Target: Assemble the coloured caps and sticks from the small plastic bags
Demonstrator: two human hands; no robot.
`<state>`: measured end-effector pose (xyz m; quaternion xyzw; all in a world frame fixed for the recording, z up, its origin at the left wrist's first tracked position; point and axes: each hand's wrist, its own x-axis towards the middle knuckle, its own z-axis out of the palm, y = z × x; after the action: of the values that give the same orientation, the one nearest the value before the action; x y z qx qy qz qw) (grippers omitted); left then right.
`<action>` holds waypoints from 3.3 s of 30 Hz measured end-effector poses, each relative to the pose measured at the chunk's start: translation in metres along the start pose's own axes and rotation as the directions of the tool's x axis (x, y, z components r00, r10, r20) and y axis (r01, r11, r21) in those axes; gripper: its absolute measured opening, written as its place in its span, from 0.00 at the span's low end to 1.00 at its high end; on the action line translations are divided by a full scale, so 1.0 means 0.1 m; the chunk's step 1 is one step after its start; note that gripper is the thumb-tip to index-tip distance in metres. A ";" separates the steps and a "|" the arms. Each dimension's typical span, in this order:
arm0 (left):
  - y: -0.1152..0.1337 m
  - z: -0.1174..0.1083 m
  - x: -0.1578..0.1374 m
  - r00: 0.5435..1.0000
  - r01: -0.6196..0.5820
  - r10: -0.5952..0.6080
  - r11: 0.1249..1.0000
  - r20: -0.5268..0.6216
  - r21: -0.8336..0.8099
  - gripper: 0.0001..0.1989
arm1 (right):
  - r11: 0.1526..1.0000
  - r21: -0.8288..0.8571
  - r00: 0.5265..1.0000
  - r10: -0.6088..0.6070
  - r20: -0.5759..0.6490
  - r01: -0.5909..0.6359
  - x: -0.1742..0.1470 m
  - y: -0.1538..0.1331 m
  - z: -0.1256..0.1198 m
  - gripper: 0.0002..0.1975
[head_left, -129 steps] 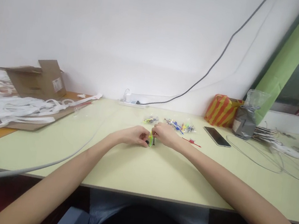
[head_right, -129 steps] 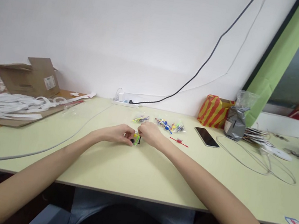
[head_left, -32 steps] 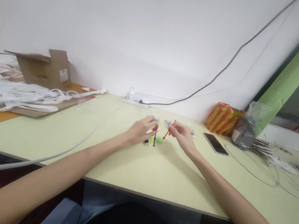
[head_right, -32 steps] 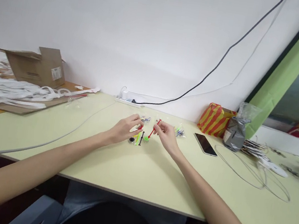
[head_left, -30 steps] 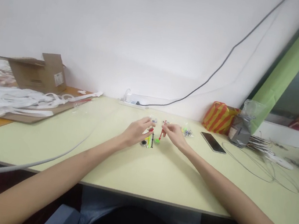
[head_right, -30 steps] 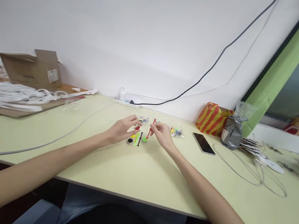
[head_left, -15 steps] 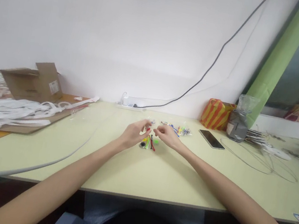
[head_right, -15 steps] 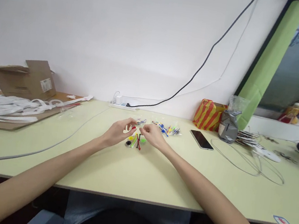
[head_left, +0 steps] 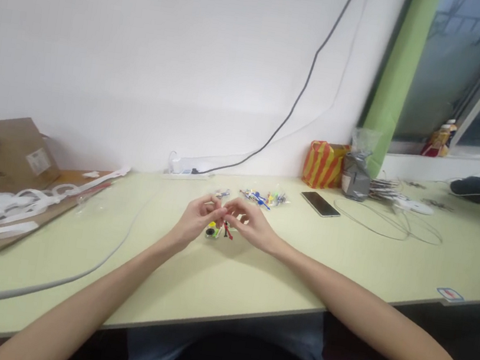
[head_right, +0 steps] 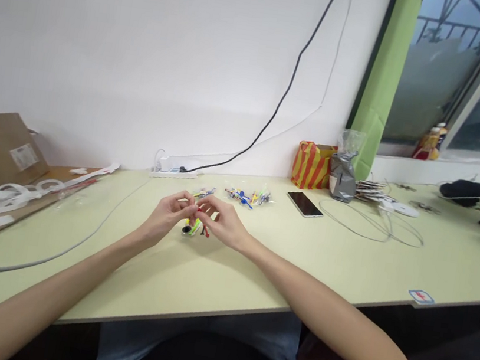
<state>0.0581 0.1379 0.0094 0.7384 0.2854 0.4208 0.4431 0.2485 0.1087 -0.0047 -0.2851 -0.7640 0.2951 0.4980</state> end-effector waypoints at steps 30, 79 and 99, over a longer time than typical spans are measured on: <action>-0.16 -0.17 0.08 0.943 -0.332 0.241 0.667 0.228 0.667 0.12 | 0.805 -0.584 0.985 0.166 0.051 -0.106 0.10 0.82 -0.29 0.11; -0.19 -0.23 0.06 0.930 -0.366 0.270 0.612 0.250 0.701 0.15 | 0.518 -0.824 0.973 0.142 -0.183 -0.230 0.14 0.97 -0.62 0.33; -0.55 -0.52 0.18 0.949 0.009 0.245 0.613 -0.200 0.790 0.24 | 0.731 -0.682 0.951 0.218 0.218 -0.011 1.38 1.33 0.15 0.16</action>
<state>0.0184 0.1977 -0.0197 0.8046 0.4513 0.3859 0.0018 0.2063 0.2950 -0.0253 -0.4473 -0.8625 0.0668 0.2270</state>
